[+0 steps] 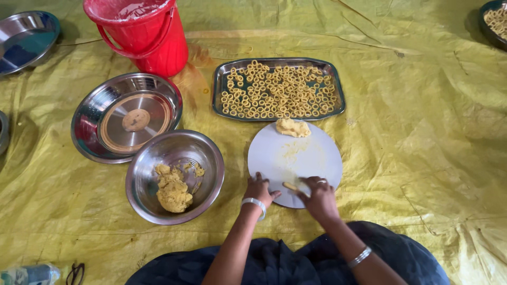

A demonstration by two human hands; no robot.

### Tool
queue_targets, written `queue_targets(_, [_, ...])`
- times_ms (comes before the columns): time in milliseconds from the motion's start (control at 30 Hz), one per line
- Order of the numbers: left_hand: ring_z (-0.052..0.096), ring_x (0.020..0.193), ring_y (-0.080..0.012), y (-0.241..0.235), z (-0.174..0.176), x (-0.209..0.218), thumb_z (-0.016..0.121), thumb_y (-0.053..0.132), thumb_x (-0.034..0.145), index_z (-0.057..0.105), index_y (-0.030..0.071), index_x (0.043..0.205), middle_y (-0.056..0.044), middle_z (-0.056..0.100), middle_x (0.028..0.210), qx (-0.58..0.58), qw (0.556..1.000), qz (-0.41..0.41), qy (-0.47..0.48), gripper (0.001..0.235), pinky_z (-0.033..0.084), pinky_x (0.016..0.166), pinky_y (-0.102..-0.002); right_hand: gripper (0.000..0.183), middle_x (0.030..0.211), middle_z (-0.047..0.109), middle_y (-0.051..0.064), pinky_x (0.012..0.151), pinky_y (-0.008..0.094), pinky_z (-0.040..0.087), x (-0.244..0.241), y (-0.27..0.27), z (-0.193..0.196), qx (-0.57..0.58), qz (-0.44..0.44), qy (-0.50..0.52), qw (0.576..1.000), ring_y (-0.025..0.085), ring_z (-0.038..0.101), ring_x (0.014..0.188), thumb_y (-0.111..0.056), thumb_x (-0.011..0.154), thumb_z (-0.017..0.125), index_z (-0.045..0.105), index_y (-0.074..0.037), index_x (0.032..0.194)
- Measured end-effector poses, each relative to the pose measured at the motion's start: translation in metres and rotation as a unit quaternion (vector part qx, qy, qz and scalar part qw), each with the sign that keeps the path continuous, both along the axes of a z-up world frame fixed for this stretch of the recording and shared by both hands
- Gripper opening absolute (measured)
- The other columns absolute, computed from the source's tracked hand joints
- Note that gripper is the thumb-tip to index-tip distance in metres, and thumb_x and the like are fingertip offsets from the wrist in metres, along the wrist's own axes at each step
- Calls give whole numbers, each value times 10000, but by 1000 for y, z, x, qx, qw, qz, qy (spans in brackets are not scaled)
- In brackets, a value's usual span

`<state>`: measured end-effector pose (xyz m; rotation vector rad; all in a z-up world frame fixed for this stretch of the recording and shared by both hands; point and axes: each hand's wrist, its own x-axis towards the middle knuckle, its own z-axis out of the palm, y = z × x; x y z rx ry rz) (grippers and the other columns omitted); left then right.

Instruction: The person rolls small pieces of dough into thin ropes on a white board, then joins the ends to form rings and places them on a metal tray. The person repeats this process multiple times.

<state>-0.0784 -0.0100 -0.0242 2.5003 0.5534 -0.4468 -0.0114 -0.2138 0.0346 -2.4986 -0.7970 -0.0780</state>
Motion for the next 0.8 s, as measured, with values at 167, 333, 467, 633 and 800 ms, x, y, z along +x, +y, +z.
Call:
queue_targets(167, [215, 1513, -467, -9, 0, -15, 795, 358, 826, 501, 82, 1463, -198, 270, 1654, 56, 988, 27, -139, 754, 239, 1226, -464, 122, 992, 759, 41, 878, 415, 525, 8, 16, 2, -33, 48, -66, 996, 248, 689, 986, -151, 852, 736, 801, -161, 956])
queue_targets(333, [222, 1498, -429, -10, 9, 4, 796, 330, 824, 492, 54, 1468, -243, 312, 1600, 113, 979, -36, -167, 763, 217, 1203, -506, 324, 1204, 757, 63, 958, 347, 600, 51, 9, 2, 90, 84, -158, 980, 224, 744, 1067, 69, 897, 572, 777, -139, 1037])
queue_targets(467, [288, 1485, -400, -14, 25, 23, 717, 340, 899, 542, 81, 1424, -208, 433, 1540, 110, 942, -118, -294, 611, 219, 1195, -579, 230, 1172, 760, 90, 796, 316, 578, 82, -9, 5, 180, -81, -28, 980, 223, 738, 1002, -24, 935, 656, 776, -84, 1122])
queue_targets(633, [427, 1450, -337, -52, 22, 34, 585, 230, 930, 648, 108, 1294, -163, 519, 1510, 139, 876, -258, -383, 389, 350, 1199, -521, 316, 1071, 737, 153, 755, 262, 468, 123, -37, 8, 379, -173, 159, 895, 153, 585, 862, -13, 995, 702, 772, -5, 1303])
queue_targets(800, [571, 1306, -314, -57, 17, 67, 600, 103, 943, 700, 26, 1200, -187, 637, 1356, 125, 869, -308, -368, 286, 439, 1152, -460, 298, 1141, 759, 18, 748, 248, 504, 130, -49, 15, 427, -210, 243, 845, 113, 701, 976, -41, 917, 686, 718, -46, 1213])
